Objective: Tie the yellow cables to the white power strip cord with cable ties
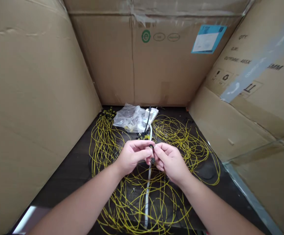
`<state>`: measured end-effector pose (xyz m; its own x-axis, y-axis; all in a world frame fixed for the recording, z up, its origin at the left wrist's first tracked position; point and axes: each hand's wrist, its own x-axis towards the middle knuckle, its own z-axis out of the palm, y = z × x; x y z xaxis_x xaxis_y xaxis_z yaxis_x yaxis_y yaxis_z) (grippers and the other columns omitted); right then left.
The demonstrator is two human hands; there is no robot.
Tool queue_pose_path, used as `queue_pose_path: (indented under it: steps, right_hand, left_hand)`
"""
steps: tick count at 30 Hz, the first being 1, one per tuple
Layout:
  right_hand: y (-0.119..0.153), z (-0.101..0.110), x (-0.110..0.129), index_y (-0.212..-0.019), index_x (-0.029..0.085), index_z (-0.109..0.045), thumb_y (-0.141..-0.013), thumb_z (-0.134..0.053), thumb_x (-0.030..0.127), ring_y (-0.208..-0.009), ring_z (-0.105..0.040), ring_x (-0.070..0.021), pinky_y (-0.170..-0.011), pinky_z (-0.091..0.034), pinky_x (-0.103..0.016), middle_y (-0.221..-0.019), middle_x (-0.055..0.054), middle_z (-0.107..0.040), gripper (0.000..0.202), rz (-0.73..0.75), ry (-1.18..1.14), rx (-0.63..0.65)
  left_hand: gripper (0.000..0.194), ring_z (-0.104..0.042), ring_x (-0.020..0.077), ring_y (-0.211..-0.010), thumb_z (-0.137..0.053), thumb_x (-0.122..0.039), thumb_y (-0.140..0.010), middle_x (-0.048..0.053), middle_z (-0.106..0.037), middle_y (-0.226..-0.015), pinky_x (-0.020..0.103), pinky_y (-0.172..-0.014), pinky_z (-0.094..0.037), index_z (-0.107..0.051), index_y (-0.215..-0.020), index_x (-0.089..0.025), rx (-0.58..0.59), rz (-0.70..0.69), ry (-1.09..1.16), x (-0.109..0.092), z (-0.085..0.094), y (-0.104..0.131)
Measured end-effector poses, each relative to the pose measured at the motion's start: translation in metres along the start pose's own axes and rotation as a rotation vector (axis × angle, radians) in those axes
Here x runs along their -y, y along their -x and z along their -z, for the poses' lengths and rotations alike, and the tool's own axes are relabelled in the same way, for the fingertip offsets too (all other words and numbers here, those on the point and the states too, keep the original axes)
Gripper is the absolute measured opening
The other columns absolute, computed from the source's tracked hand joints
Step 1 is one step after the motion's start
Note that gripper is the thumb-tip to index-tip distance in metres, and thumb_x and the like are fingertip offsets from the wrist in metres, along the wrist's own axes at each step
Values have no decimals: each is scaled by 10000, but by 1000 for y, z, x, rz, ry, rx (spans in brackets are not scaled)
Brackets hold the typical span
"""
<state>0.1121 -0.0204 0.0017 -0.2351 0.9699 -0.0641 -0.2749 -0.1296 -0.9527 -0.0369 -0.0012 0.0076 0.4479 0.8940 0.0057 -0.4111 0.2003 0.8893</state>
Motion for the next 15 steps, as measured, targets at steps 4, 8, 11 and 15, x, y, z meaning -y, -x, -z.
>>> queue_pose_path:
  steps: [4,8,11,15]
  right_hand:
    - [2,-4,-2,-696,166,-543,-852,-516,357,-428,-425,-64,-402,-374,-203,-615,13,-527,248,40,168,18]
    - [5,-4,-3,-824,183,-603,-835,-544,246,-785,-567,-167,-717,-499,-325,-865,-60,-579,87,372,506,-124]
    - [6,-1,-2,-1058,230,-566,-832,-538,180,-880,-559,-186,-785,-498,-358,-992,-71,-548,233,530,582,-171]
    - [5,5,5,-1074,231,-596,-847,-496,133,-826,-567,-168,-734,-503,-338,-928,-60,-556,267,624,691,-42]
  left_hand:
    - [174,-518,94,-481,-658,-216,-723,10,-592,-547,244,-512,-456,-699,-860,-117,-134,-74,-165,4,0,-1]
    - [146,-537,101,-547,-672,-234,-709,28,-622,-650,245,-553,-466,-700,-795,-120,-180,-98,-253,0,0,-3]
    - [134,-583,126,-691,-679,-226,-708,66,-651,-831,267,-663,-487,-698,-796,-127,-85,-50,-183,-1,4,-4]
    - [145,-605,127,-662,-678,-228,-719,61,-655,-754,309,-710,-493,-688,-817,-121,11,128,-7,2,8,-3]
